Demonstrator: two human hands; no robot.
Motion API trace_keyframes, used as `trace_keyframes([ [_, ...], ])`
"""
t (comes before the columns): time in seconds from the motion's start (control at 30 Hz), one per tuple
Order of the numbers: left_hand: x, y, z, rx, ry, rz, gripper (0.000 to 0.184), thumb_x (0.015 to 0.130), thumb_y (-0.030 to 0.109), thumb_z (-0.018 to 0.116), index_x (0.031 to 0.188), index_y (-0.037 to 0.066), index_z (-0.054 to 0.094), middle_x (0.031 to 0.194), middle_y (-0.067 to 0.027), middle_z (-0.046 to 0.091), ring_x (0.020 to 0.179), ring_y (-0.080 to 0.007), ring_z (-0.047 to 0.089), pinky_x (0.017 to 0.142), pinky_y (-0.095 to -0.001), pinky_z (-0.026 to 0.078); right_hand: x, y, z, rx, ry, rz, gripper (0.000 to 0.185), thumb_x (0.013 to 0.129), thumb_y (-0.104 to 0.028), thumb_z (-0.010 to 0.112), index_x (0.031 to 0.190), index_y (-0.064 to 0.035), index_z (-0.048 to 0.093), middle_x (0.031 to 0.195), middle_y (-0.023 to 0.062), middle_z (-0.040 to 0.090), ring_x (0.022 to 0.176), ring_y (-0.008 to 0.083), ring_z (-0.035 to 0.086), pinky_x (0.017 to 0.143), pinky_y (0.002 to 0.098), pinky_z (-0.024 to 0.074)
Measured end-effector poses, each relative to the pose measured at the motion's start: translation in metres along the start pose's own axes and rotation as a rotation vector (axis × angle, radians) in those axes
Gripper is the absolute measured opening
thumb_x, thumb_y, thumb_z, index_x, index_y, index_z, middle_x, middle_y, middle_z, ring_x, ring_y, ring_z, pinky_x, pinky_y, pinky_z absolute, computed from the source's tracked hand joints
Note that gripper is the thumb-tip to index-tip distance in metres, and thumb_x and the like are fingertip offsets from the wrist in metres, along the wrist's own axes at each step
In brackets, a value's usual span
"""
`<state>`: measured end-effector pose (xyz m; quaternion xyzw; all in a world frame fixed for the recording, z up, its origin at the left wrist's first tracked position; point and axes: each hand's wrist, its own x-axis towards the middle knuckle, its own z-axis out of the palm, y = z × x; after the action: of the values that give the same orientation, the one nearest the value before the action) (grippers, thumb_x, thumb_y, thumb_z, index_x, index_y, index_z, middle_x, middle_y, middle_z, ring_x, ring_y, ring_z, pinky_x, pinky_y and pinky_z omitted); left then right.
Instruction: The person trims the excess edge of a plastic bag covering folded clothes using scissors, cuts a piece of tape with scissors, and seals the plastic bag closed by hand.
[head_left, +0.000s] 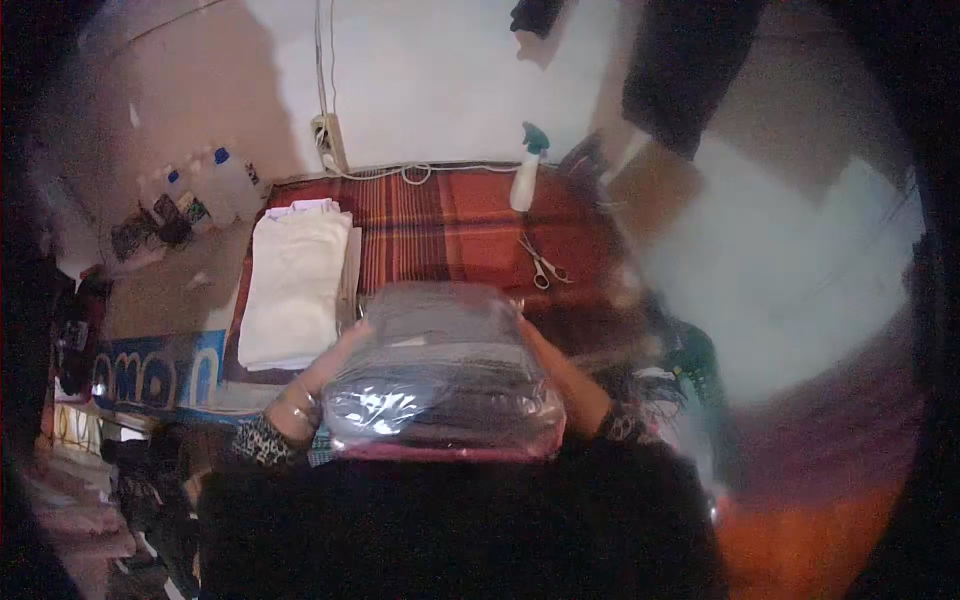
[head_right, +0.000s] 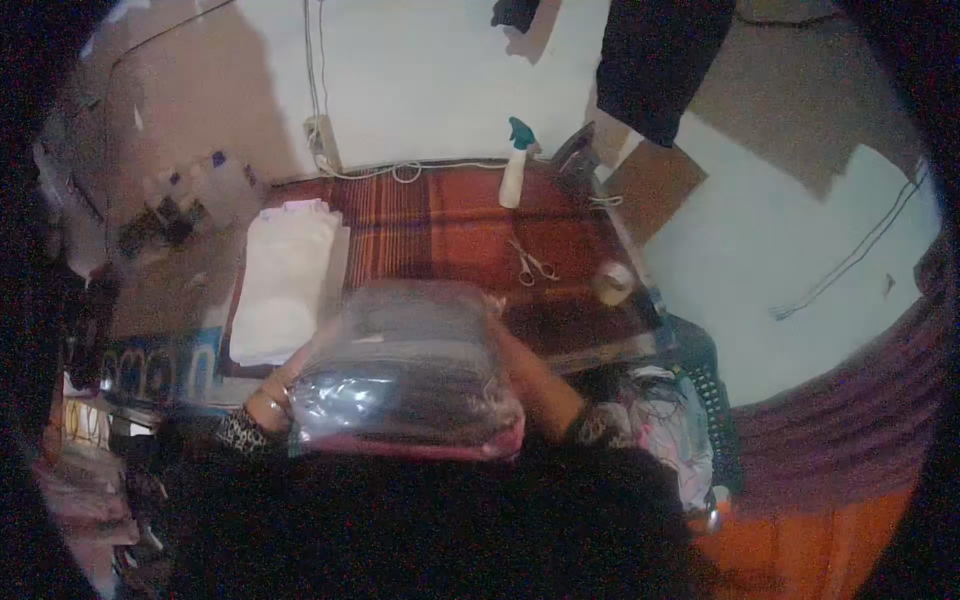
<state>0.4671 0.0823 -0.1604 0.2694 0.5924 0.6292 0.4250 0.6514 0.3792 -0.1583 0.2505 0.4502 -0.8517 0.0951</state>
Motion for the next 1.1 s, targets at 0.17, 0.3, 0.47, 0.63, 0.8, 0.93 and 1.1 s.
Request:
trace_keyframes([
  [0.17, 0.032, 0.028, 0.001, -0.301, 0.05, -0.049, 0.062, 0.097, 0.043, 0.047, 0.144, 0.007, 0.032, 0.135, -0.01, 0.049, 0.116, -0.0219, 0.053, 0.096, -0.0351, 0.046, 0.021, -0.054, -0.003, -0.305, 0.005, -0.475, 0.078, 0.091, -0.045, 0.055, 0.149, -0.007, 0.021, 0.145, 0.0153, 0.037, 0.13, 0.0281, 0.038, 0.108, 0.0393, 0.0319],
  [0.3, 0.067, 0.051, -0.026, 0.182, 0.201, 0.425, 0.07, 0.09, 0.02, 0.049, 0.149, 0.004, 0.015, 0.144, -0.0142, 0.035, 0.129, -0.0249, 0.04, 0.105, -0.0369, 0.036, 0.028, -0.1, 0.003, -0.393, 0.039, -0.768, 0.089, 0.084, -0.038, 0.066, 0.151, -0.0093, 0.015, 0.148, 0.0156, 0.031, 0.132, 0.0303, 0.036, 0.108, 0.042, 0.031],
  [0.47, 0.092, 0.038, -0.051, 0.486, 0.317, 0.689, 0.098, 0.061, 0.007, 0.061, 0.147, -0.001, 0.015, 0.143, -0.0167, 0.034, 0.132, -0.0269, 0.036, 0.11, -0.0373, 0.029, 0.02, -0.104, 0.027, -0.407, -0.027, -1.029, 0.125, 0.064, -0.037, 0.086, 0.152, -0.0123, -0.001, 0.148, 0.0173, 0.028, 0.134, 0.033, 0.033, 0.11, 0.0443, 0.0291],
  [0.63, 0.105, 0.018, -0.079, 0.574, 0.128, 0.63, 0.119, 0.047, 0.011, 0.078, 0.145, -0.003, 0.013, 0.14, -0.0194, 0.038, 0.13, -0.0319, 0.039, 0.111, -0.038, 0.028, 0.035, -0.076, 0.025, -0.654, 0.141, -1.133, 0.133, 0.058, -0.037, 0.09, 0.151, -0.0074, 0.0, 0.148, 0.0171, 0.026, 0.134, 0.0331, 0.031, 0.11, 0.0446, 0.0291],
  [0.8, 0.112, 0.029, -0.082, 0.788, 0.153, 0.622, 0.125, 0.04, 0.032, 0.091, 0.141, -0.003, 0.026, 0.133, -0.0206, 0.047, 0.13, -0.0329, 0.041, 0.111, -0.0383, 0.03, 0.039, -0.057, 0.029, -0.607, 0.256, -1.045, 0.133, 0.053, -0.037, 0.092, 0.149, -0.0012, 0.007, 0.145, 0.0176, 0.03, 0.134, 0.0309, 0.032, 0.109, 0.044, 0.0306],
  [0.93, 0.123, 0.046, -0.097, 0.999, 0.006, 0.429, 0.119, 0.043, 0.036, 0.091, 0.139, -0.002, 0.032, 0.135, -0.0201, 0.046, 0.129, -0.0333, 0.041, 0.111, -0.0405, 0.029, 0.021, -0.061, 0.041, -0.826, 0.487, -0.892, 0.133, 0.05, -0.029, 0.094, 0.148, 0.0001, 0.009, 0.142, 0.0186, 0.035, 0.134, 0.0292, 0.033, 0.109, 0.0414, 0.0318],
  [1.1, 0.116, 0.026, -0.096, 0.404, -0.058, 0.693, 0.107, 0.055, 0.047, 0.086, 0.136, -0.003, 0.038, 0.138, -0.0207, 0.043, 0.129, -0.0354, 0.041, 0.11, -0.0435, 0.03, 0.016, -0.046, 0.058, -0.897, 0.603, -0.825, 0.128, 0.051, -0.02, 0.09, 0.148, 0.0009, 0.01, 0.145, 0.0203, 0.033, 0.137, 0.0308, 0.029, 0.113, 0.0399, 0.0238],
])
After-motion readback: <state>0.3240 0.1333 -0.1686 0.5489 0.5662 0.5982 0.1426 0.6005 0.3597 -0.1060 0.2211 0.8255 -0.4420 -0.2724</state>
